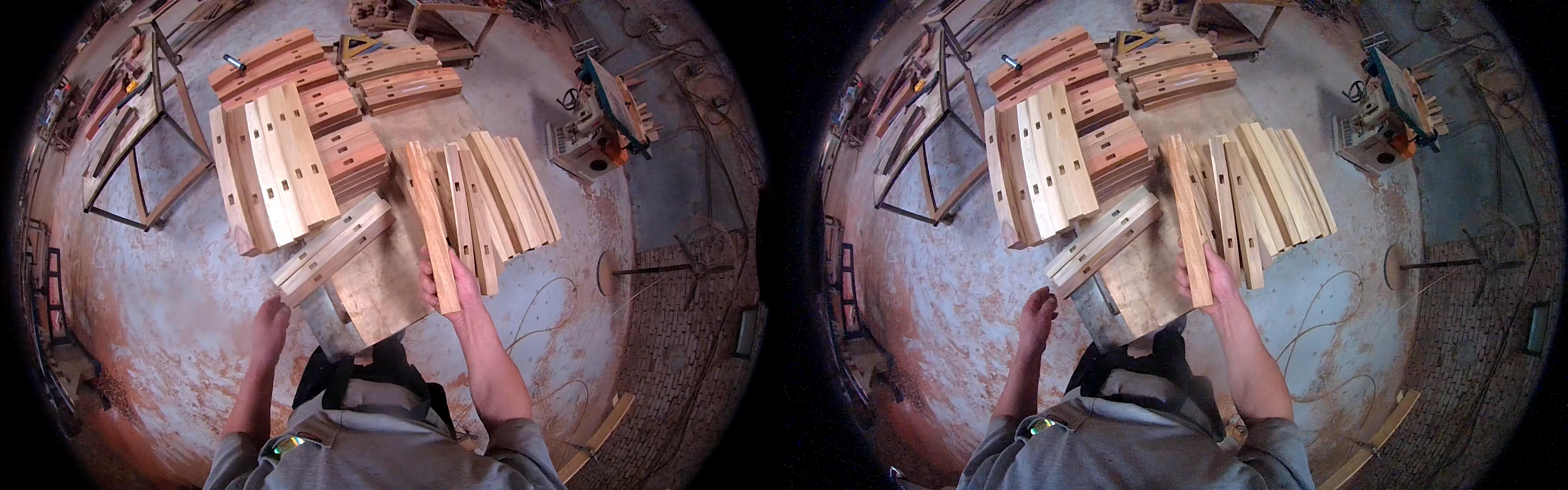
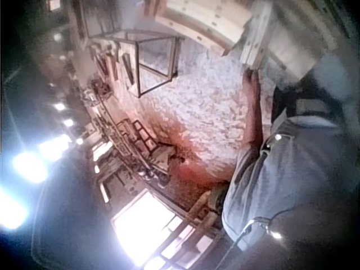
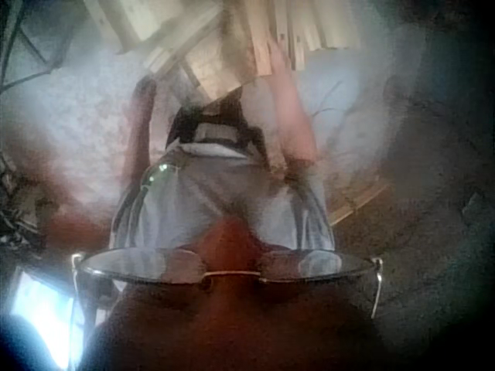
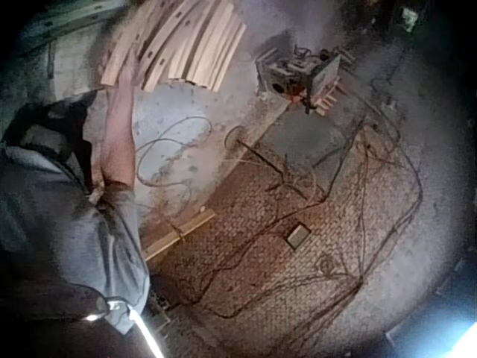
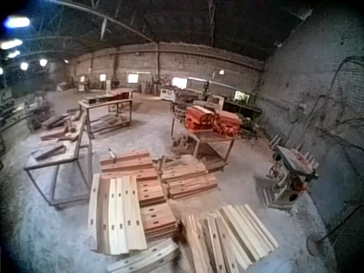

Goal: The person repeatedly picks up thin wooden planks with rectangular cutouts from a pile and places them into a growing stack on a workbench. The person handles the planks one at a time, aligning them before adding them to the stack.

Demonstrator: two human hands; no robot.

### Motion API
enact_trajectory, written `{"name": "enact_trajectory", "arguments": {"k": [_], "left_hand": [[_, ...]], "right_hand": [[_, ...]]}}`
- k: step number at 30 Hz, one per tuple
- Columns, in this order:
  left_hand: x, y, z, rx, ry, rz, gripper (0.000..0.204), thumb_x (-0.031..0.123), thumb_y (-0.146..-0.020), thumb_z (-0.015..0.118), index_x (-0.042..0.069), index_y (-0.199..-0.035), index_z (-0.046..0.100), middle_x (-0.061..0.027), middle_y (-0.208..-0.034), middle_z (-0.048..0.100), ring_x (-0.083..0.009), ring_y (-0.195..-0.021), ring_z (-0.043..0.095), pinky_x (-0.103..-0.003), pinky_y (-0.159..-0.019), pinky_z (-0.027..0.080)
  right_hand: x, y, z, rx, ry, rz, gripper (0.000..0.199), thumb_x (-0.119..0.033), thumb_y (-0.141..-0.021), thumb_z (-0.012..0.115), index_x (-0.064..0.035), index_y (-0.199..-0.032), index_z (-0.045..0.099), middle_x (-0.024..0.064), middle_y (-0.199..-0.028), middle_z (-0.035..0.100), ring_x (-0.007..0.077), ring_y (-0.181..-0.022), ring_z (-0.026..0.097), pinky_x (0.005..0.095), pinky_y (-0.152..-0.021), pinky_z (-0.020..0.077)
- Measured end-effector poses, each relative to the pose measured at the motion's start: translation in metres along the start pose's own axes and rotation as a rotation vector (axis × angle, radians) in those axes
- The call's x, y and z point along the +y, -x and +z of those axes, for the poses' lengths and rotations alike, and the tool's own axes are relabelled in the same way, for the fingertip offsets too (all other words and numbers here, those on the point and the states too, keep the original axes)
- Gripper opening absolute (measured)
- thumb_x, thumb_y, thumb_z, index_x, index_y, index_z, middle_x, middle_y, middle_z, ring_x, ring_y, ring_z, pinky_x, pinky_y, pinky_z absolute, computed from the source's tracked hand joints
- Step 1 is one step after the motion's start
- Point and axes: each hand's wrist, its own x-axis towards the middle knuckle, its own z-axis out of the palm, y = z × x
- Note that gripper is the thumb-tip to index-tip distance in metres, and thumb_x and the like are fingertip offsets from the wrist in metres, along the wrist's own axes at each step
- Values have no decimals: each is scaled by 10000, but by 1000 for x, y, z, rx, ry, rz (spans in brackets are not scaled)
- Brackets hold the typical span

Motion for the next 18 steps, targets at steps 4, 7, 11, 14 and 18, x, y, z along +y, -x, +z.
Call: {"name": "enact_trajectory", "arguments": {"k": [4, 7, 11, 14, 18], "left_hand": [[22, 0, -19, 63, 137, -13, 473, 196, -924, 577, -28, -1329, 480, -106, -1140, 617, -196, -998, 601, -330, -804, 511], [40, -10, -35, 160, 258, 15, 482, 214, -932, 580, -39, -1329, 477, -112, -1122, 620, -194, -984, 602, -332, -803, 510], [86, -20, -49, 169, 377, 143, 508, 226, -939, 582, -45, -1350, 454, -127, -1183, 594, -205, -1036, 588, -331, -833, 503], [106, -30, -45, 173, 393, 220, 549, 224, -942, 580, -45, -1387, 404, -142, -1271, 549, -221, -1128, 556, -336, -886, 490], [127, -45, -37, 122, 243, 388, 596, 135, -929, 567, -32, -1441, 313, -178, -1388, 465, -239, -1249, 485, -352, -995, 440]], "right_hand": [[0, 0, 11, 70, 320, -93, 422, -391, -998, 446, -42, -1220, 531, 41, -901, 603, 170, -695, 585, 314, -555, 493], [4, -12, 44, 194, 627, -256, 365, -196, -969, 550, 22, -1259, 514, 82, -1106, 626, 162, -895, 617, 304, -804, 513], [23, -52, 109, 227, 1186, -451, 372, -200, -917, 590, 54, -1185, 550, 110, -996, 643, 154, -871, 595, 299, -783, 483], [43, -95, 142, 204, 1363, -530, 435, -285, -879, 617, 64, -1133, 564, 207, -996, 646, 290, -917, 634, 385, -824, 488], [64, -139, 190, 199, 1685, -487, 440, -332, -878, 601, 69, -1052, 555, 258, -1012, 622, 393, -955, 618, 453, -842, 487]]}}
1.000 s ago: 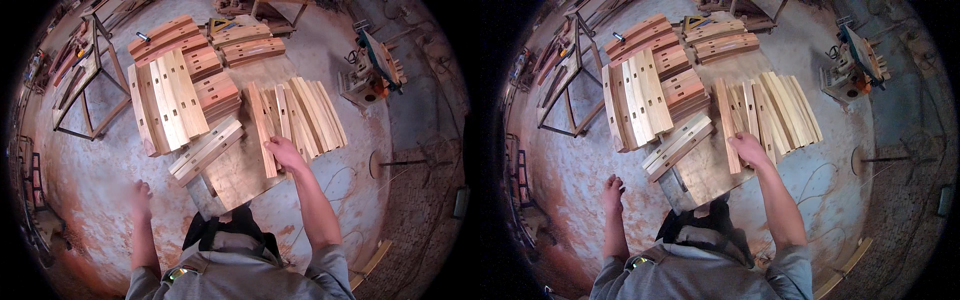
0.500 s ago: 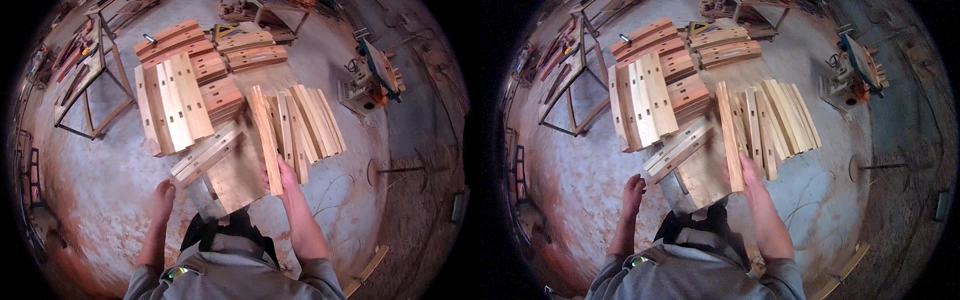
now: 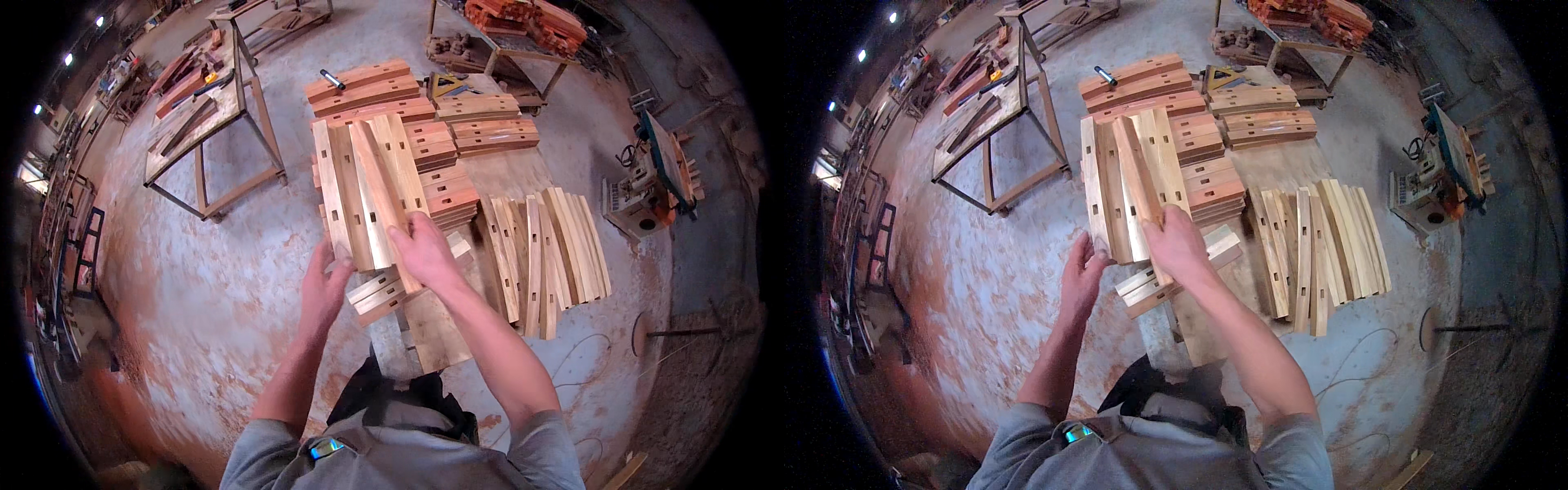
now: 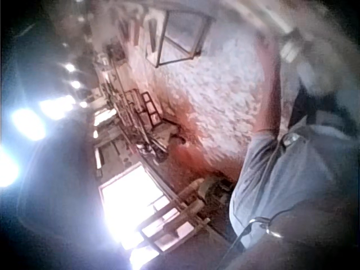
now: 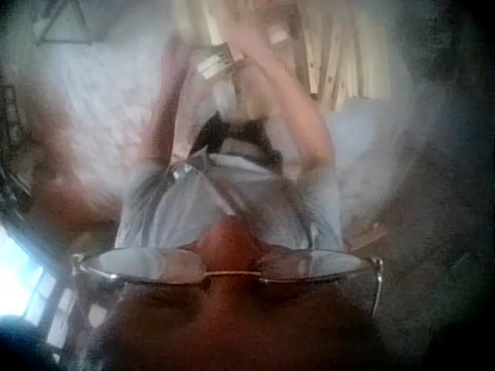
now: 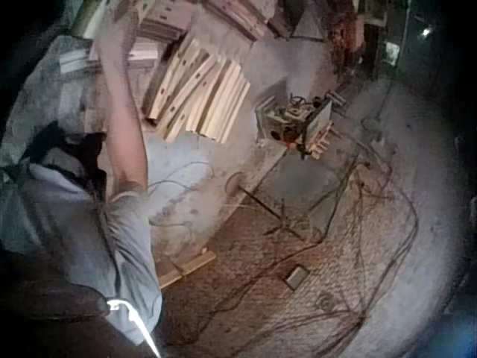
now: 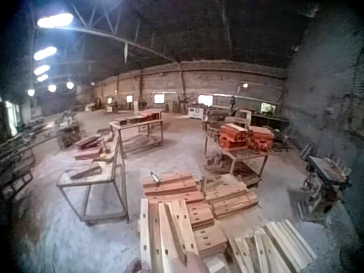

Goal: The person repeatedly picks up thin wooden planks with rectangular cutouts from a pile and places them into a growing stack on a workbench. The person handles the planks one at a time, aligning them before adding them to the stack.

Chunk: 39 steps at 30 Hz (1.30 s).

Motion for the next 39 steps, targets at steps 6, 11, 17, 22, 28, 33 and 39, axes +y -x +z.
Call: {"name": "enact_trajectory", "arguments": {"k": [6, 11, 17, 22, 28, 33, 39], "left_hand": [[26, -5, 15, -1, -175, -10, 644, 55, -883, 572, -39, -1450, 281, -190, -1380, 473, -239, -1242, 492, -353, -1021, 414], [12, -7, 15, 9, -151, -7, 638, 53, -881, 568, -39, -1446, 287, -200, -1372, 483, -240, -1224, 509, -351, -1013, 415], [-10, -7, 10, -5, -50, 117, 577, 97, -932, 565, -57, -1428, 313, -192, -1182, 612, -222, -973, 644, -331, -811, 526], [16, 2, 29, 36, -332, 219, 746, 91, -837, 688, -82, -1427, 266, -246, -1387, 420, -311, -1251, 463, -406, -1046, 376], [4, 1, 34, 57, -615, 285, 821, 143, -816, 731, -40, -1455, 248, -241, -1436, 385, -321, -1298, 433, -384, -1036, 400], [2, 1, 32, 83, -635, 281, 801, 145, -830, 717, -47, -1453, 251, -249, -1431, 384, -323, -1294, 436, -386, -1038, 392], [24, 36, 37, 231, -722, 387, 723, 84, -847, 666, -18, -1451, 283, -219, -1457, 361, -326, -1329, 379, -423, -1066, 342]], "right_hand": [[-39, -26, 29, 16, 229, -26, 406, -320, -884, 599, 53, -1033, 542, 256, -1052, 581, 404, -962, 615, 479, -817, 501], [-51, -30, 44, 38, 266, 1, 373, -292, -877, 601, 44, -1030, 546, 244, -1044, 578, 401, -952, 618, 479, -789, 512], [-37, -25, 52, -11, 91, -82, 354, -276, -883, 562, 46, -1029, 588, 242, -1012, 602, 411, -947, 606, 470, -812, 502], [-2, 23, 4, 179, -33, -149, 369, -267, -874, 590, 11, -1117, 601, 201, -1013, 618, 370, -921, 616, 417, -833, 497], [123, 104, -94, 409, 296, 116, 495, -232, -800, 696, 16, -1205, 555, 206, -1118, 587, 359, -1061, 558, 432, -934, 451], [182, 142, -126, 416, 685, 291, 772, -309, -680, 794, -21, -1294, 425, 232, -1291, 421, 391, -1173, 432, 493, -964, 381], [196, 128, -128, 336, 740, 391, 806, -335, -694, 796, -72, -1339, 390, 222, -1267, 440, 371, -1135, 463, 474, -927, 404]]}}
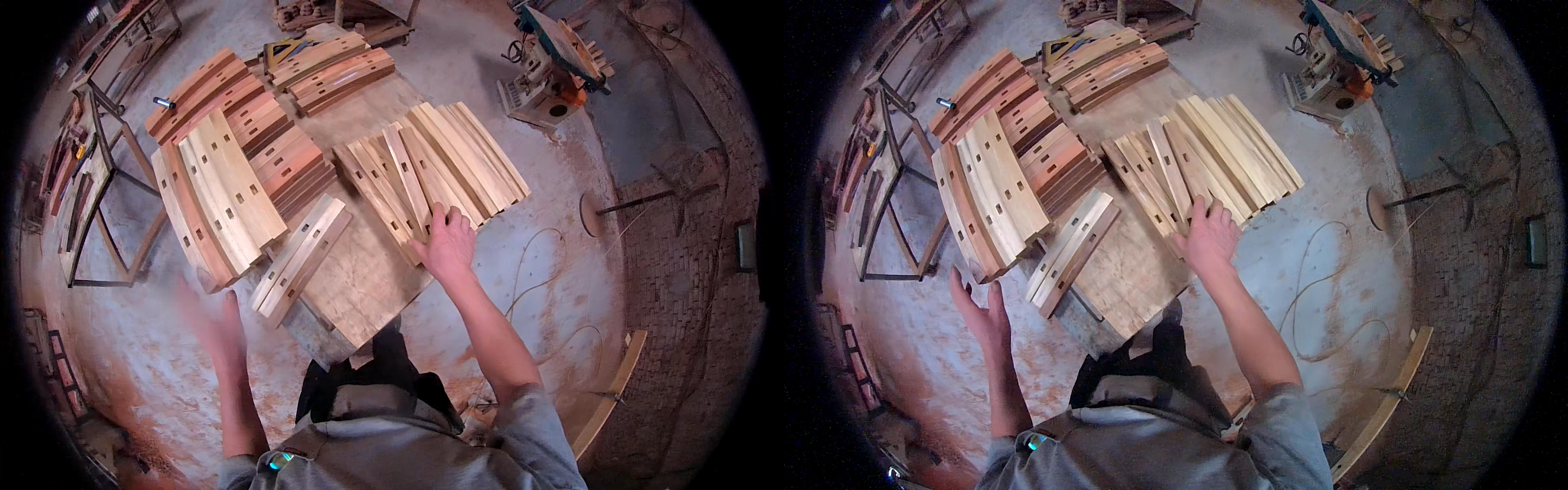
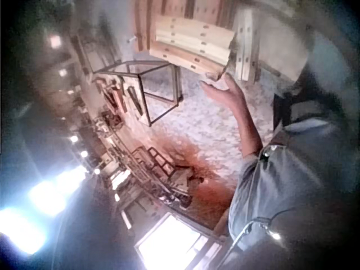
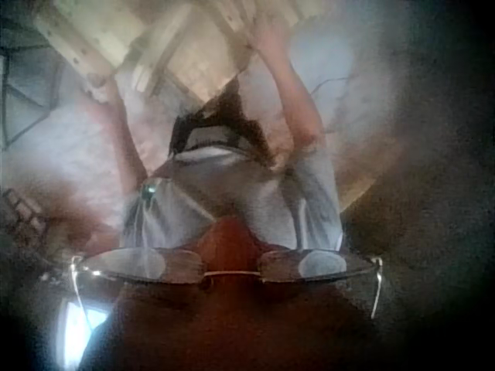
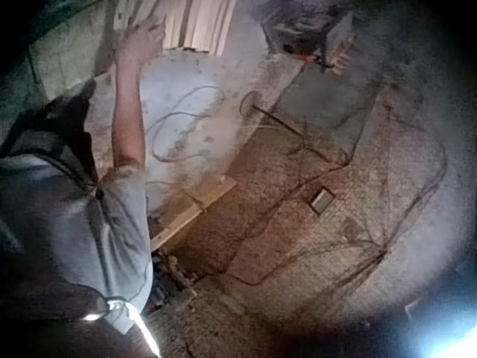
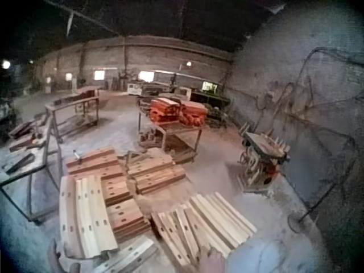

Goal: The person repeatedly picks up thin wooden planks with rectangular cutouts from a pile and places them into a growing stack on a workbench. The person handles the planks one at a time, aligning them before adding them to the stack.

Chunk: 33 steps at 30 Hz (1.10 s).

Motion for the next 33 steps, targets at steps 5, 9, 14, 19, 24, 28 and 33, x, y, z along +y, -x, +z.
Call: {"name": "enact_trajectory", "arguments": {"k": [5, 9, 14, 19, 24, 28, 33], "left_hand": [[9, 32, 1, -68, -11, 75, 673, 37, -860, 622, 1, -1449, 300, -192, -1445, 383, -320, -1311, 397, -410, -1053, 365], [23, 52, 9, -114, 28, 60, 681, 14, -831, 639, -1, -1435, 325, -198, -1428, 399, -328, -1295, 413, -408, -1044, 386], [37, 67, 14, -224, -42, 101, 682, 2, -808, 645, -13, -1418, 341, -215, -1403, 417, -345, -1275, 431, -407, -1032, 391], [49, 85, 33, -377, 181, 125, 603, 2, -841, 619, -4, -1392, 375, -204, -1382, 436, -327, -1239, 472, -387, -992, 427], [86, 79, 53, -755, 480, -162, 581, 45, -873, 626, 1, -1399, 381, -166, -1296, 524, -241, -1164, 536, -352, -918, 489], [105, 72, 81, -831, 839, -207, 541, 88, -929, 580, -2, -1417, 363, -148, -1295, 535, -220, -1145, 544, -335, -946, 471], [145, 50, 98, -951, 1021, -373, 518, 98, -913, 581, -12, -1386, 402, -149, -1176, 604, -185, -1051, 589, -322, -902, 480]], "right_hand": [[-1, -11, 0, -27, 12, 24, 786, -334, -710, 781, -90, -1343, 385, 208, -1198, 475, 357, -1078, 498, 466, -888, 424], [7, -17, 14, 33, 20, 2, 711, -264, -726, 741, -86, -1324, 401, 204, -1145, 496, 354, -1031, 517, 472, -849, 438], [13, -16, 5, 27, -86, -12, 690, -214, -732, 712, -68, -1327, 397, 228, -1117, 510, 390, -1009, 522, 494, -850, 438], [23, 2, -4, -85, -646, 26, 714, -177, -791, 680, -8, -1395, 340, 242, -1229, 504, 351, -1131, 519, 437, -960, 420], [6, 28, -22, -341, -1555, 79, 650, -93, -860, 596, 43, -1422, 299, 175, -1300, 502, 220, -1177, 499, 342, -1015, 388], [-7, 45, -20, -367, -1556, 33, 666, -102, -868, 604, 36, -1435, 282, 155, -1269, 519, 214, -1153, 514, 337, -1021, 386], [-18, 63, -13, -326, -1270, -8, 745, -163, -814, 692, 35, -1417, 303, 208, -1250, 499, 293, -1152, 513, 385, -977, 430]]}}
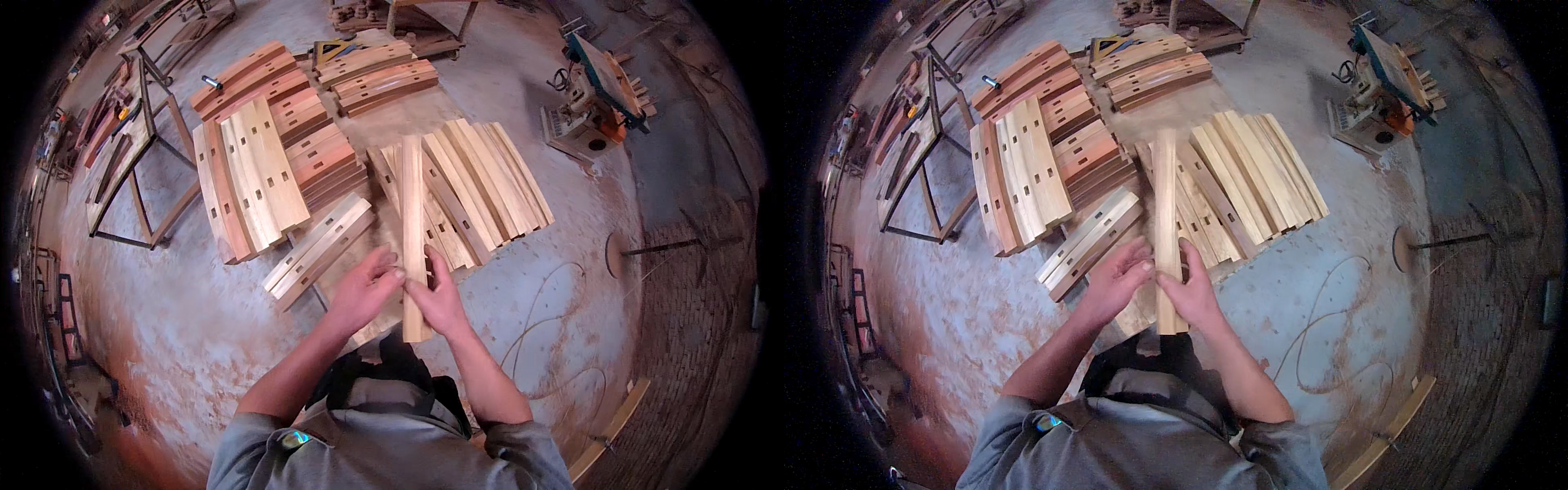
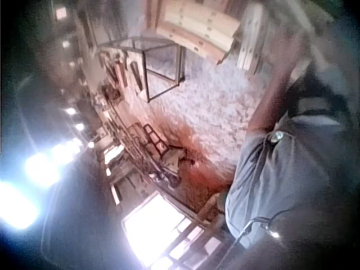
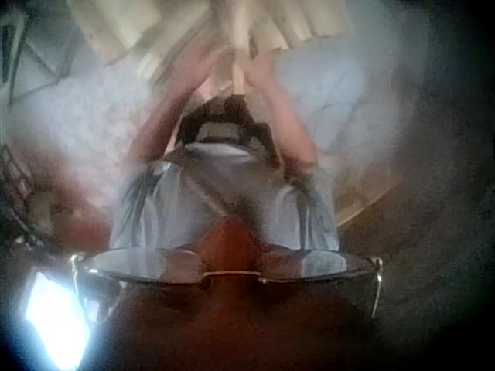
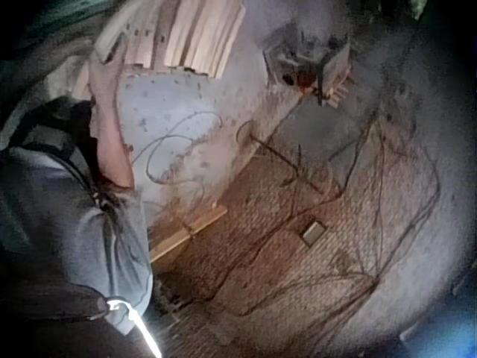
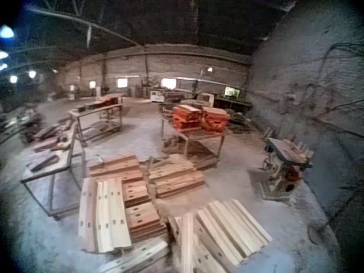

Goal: The person repeatedly picks up thin wooden planks with rectangular cutouts from a pile and places them into a growing stack on a workbench. The person handles the planks one at a time, aligning them before adding them to the stack.

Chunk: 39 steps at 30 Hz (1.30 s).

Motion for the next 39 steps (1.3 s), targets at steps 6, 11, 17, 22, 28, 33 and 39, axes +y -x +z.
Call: {"name": "enact_trajectory", "arguments": {"k": [6, 11, 17, 22, 28, 33, 39], "left_hand": [[-28, -7, 3, 17, -35, 17, 440, 78, -905, 537, -15, -1328, 457, -100, -1158, 619, -150, -1025, 596, -311, -898, 479], [-9, -2, -5, -20, 270, -50, 433, 68, -872, 500, -8, -1297, 475, -105, -1166, 622, -180, -1006, 628, -330, -878, 507], [-5, 3, -29, 65, 543, -114, 470, 126, -822, 498, 25, -1281, 481, -127, -1050, 637, -251, -912, 656, -378, -829, 534], [19, 5, -38, 336, 395, -190, 383, 178, -864, 522, 40, -1221, 506, -75, -895, 602, -200, -764, 602, -323, -688, 512], [61, 13, -66, 438, 86, -67, 347, 144, -883, 578, 41, -1208, 516, -63, -940, 612, -149, -770, 597, -293, -661, 514], [90, -12, -122, 741, -578, 207, 361, 163, -813, 586, -45, -1109, 574, -158, -985, 651, -261, -793, 633, -369, -761, 509], [103, -37, -169, 1124, -1034, 142, 410, 274, -789, 609, -46, -1044, 605, -298, -1023, 612, -440, -934, 617, -482, -825, 493]], "right_hand": [[-5, 19, 19, 93, 586, -240, 811, -134, -721, 747, 38, -1390, 321, 234, -1222, 472, 368, -1161, 490, 407, -989, 420], [16, 15, 13, 106, 33, -42, 680, -163, -842, 661, 25, -1404, 329, 193, -1214, 510, 321, -1103, 536, 384, -963, 444], [-3, 6, -4, -104, -596, 241, 396, -207, -1004, 419, -59, -1371, 415, 85, -921, 604, 182, -664, 613, 339, -517, 534], [-7, 2, -9, -177, -807, 298, 421, -402, -1001, 379, -37, -1174, 497, 132, -736, 568, 230, -522, 561, 346, -448, 479], [3, -1, -13, -223, -778, 434, 554, -546, -978, 312, -54, -977, 567, 102, -564, 506, 224, -456, 515, 342, -407, 416], [8, 6, -13, -41, -826, 348, 441, -458, -993, 371, -56, -1061, 539, 93, -695, 555, 212, -496, 523, 344, -426, 409], [15, 3, -16, -44, -638, 158, 377, -199, -976, 468, -55, -1323, 437, 85, -860, 587, 190, -602, 582, 335, -502, 487]]}}
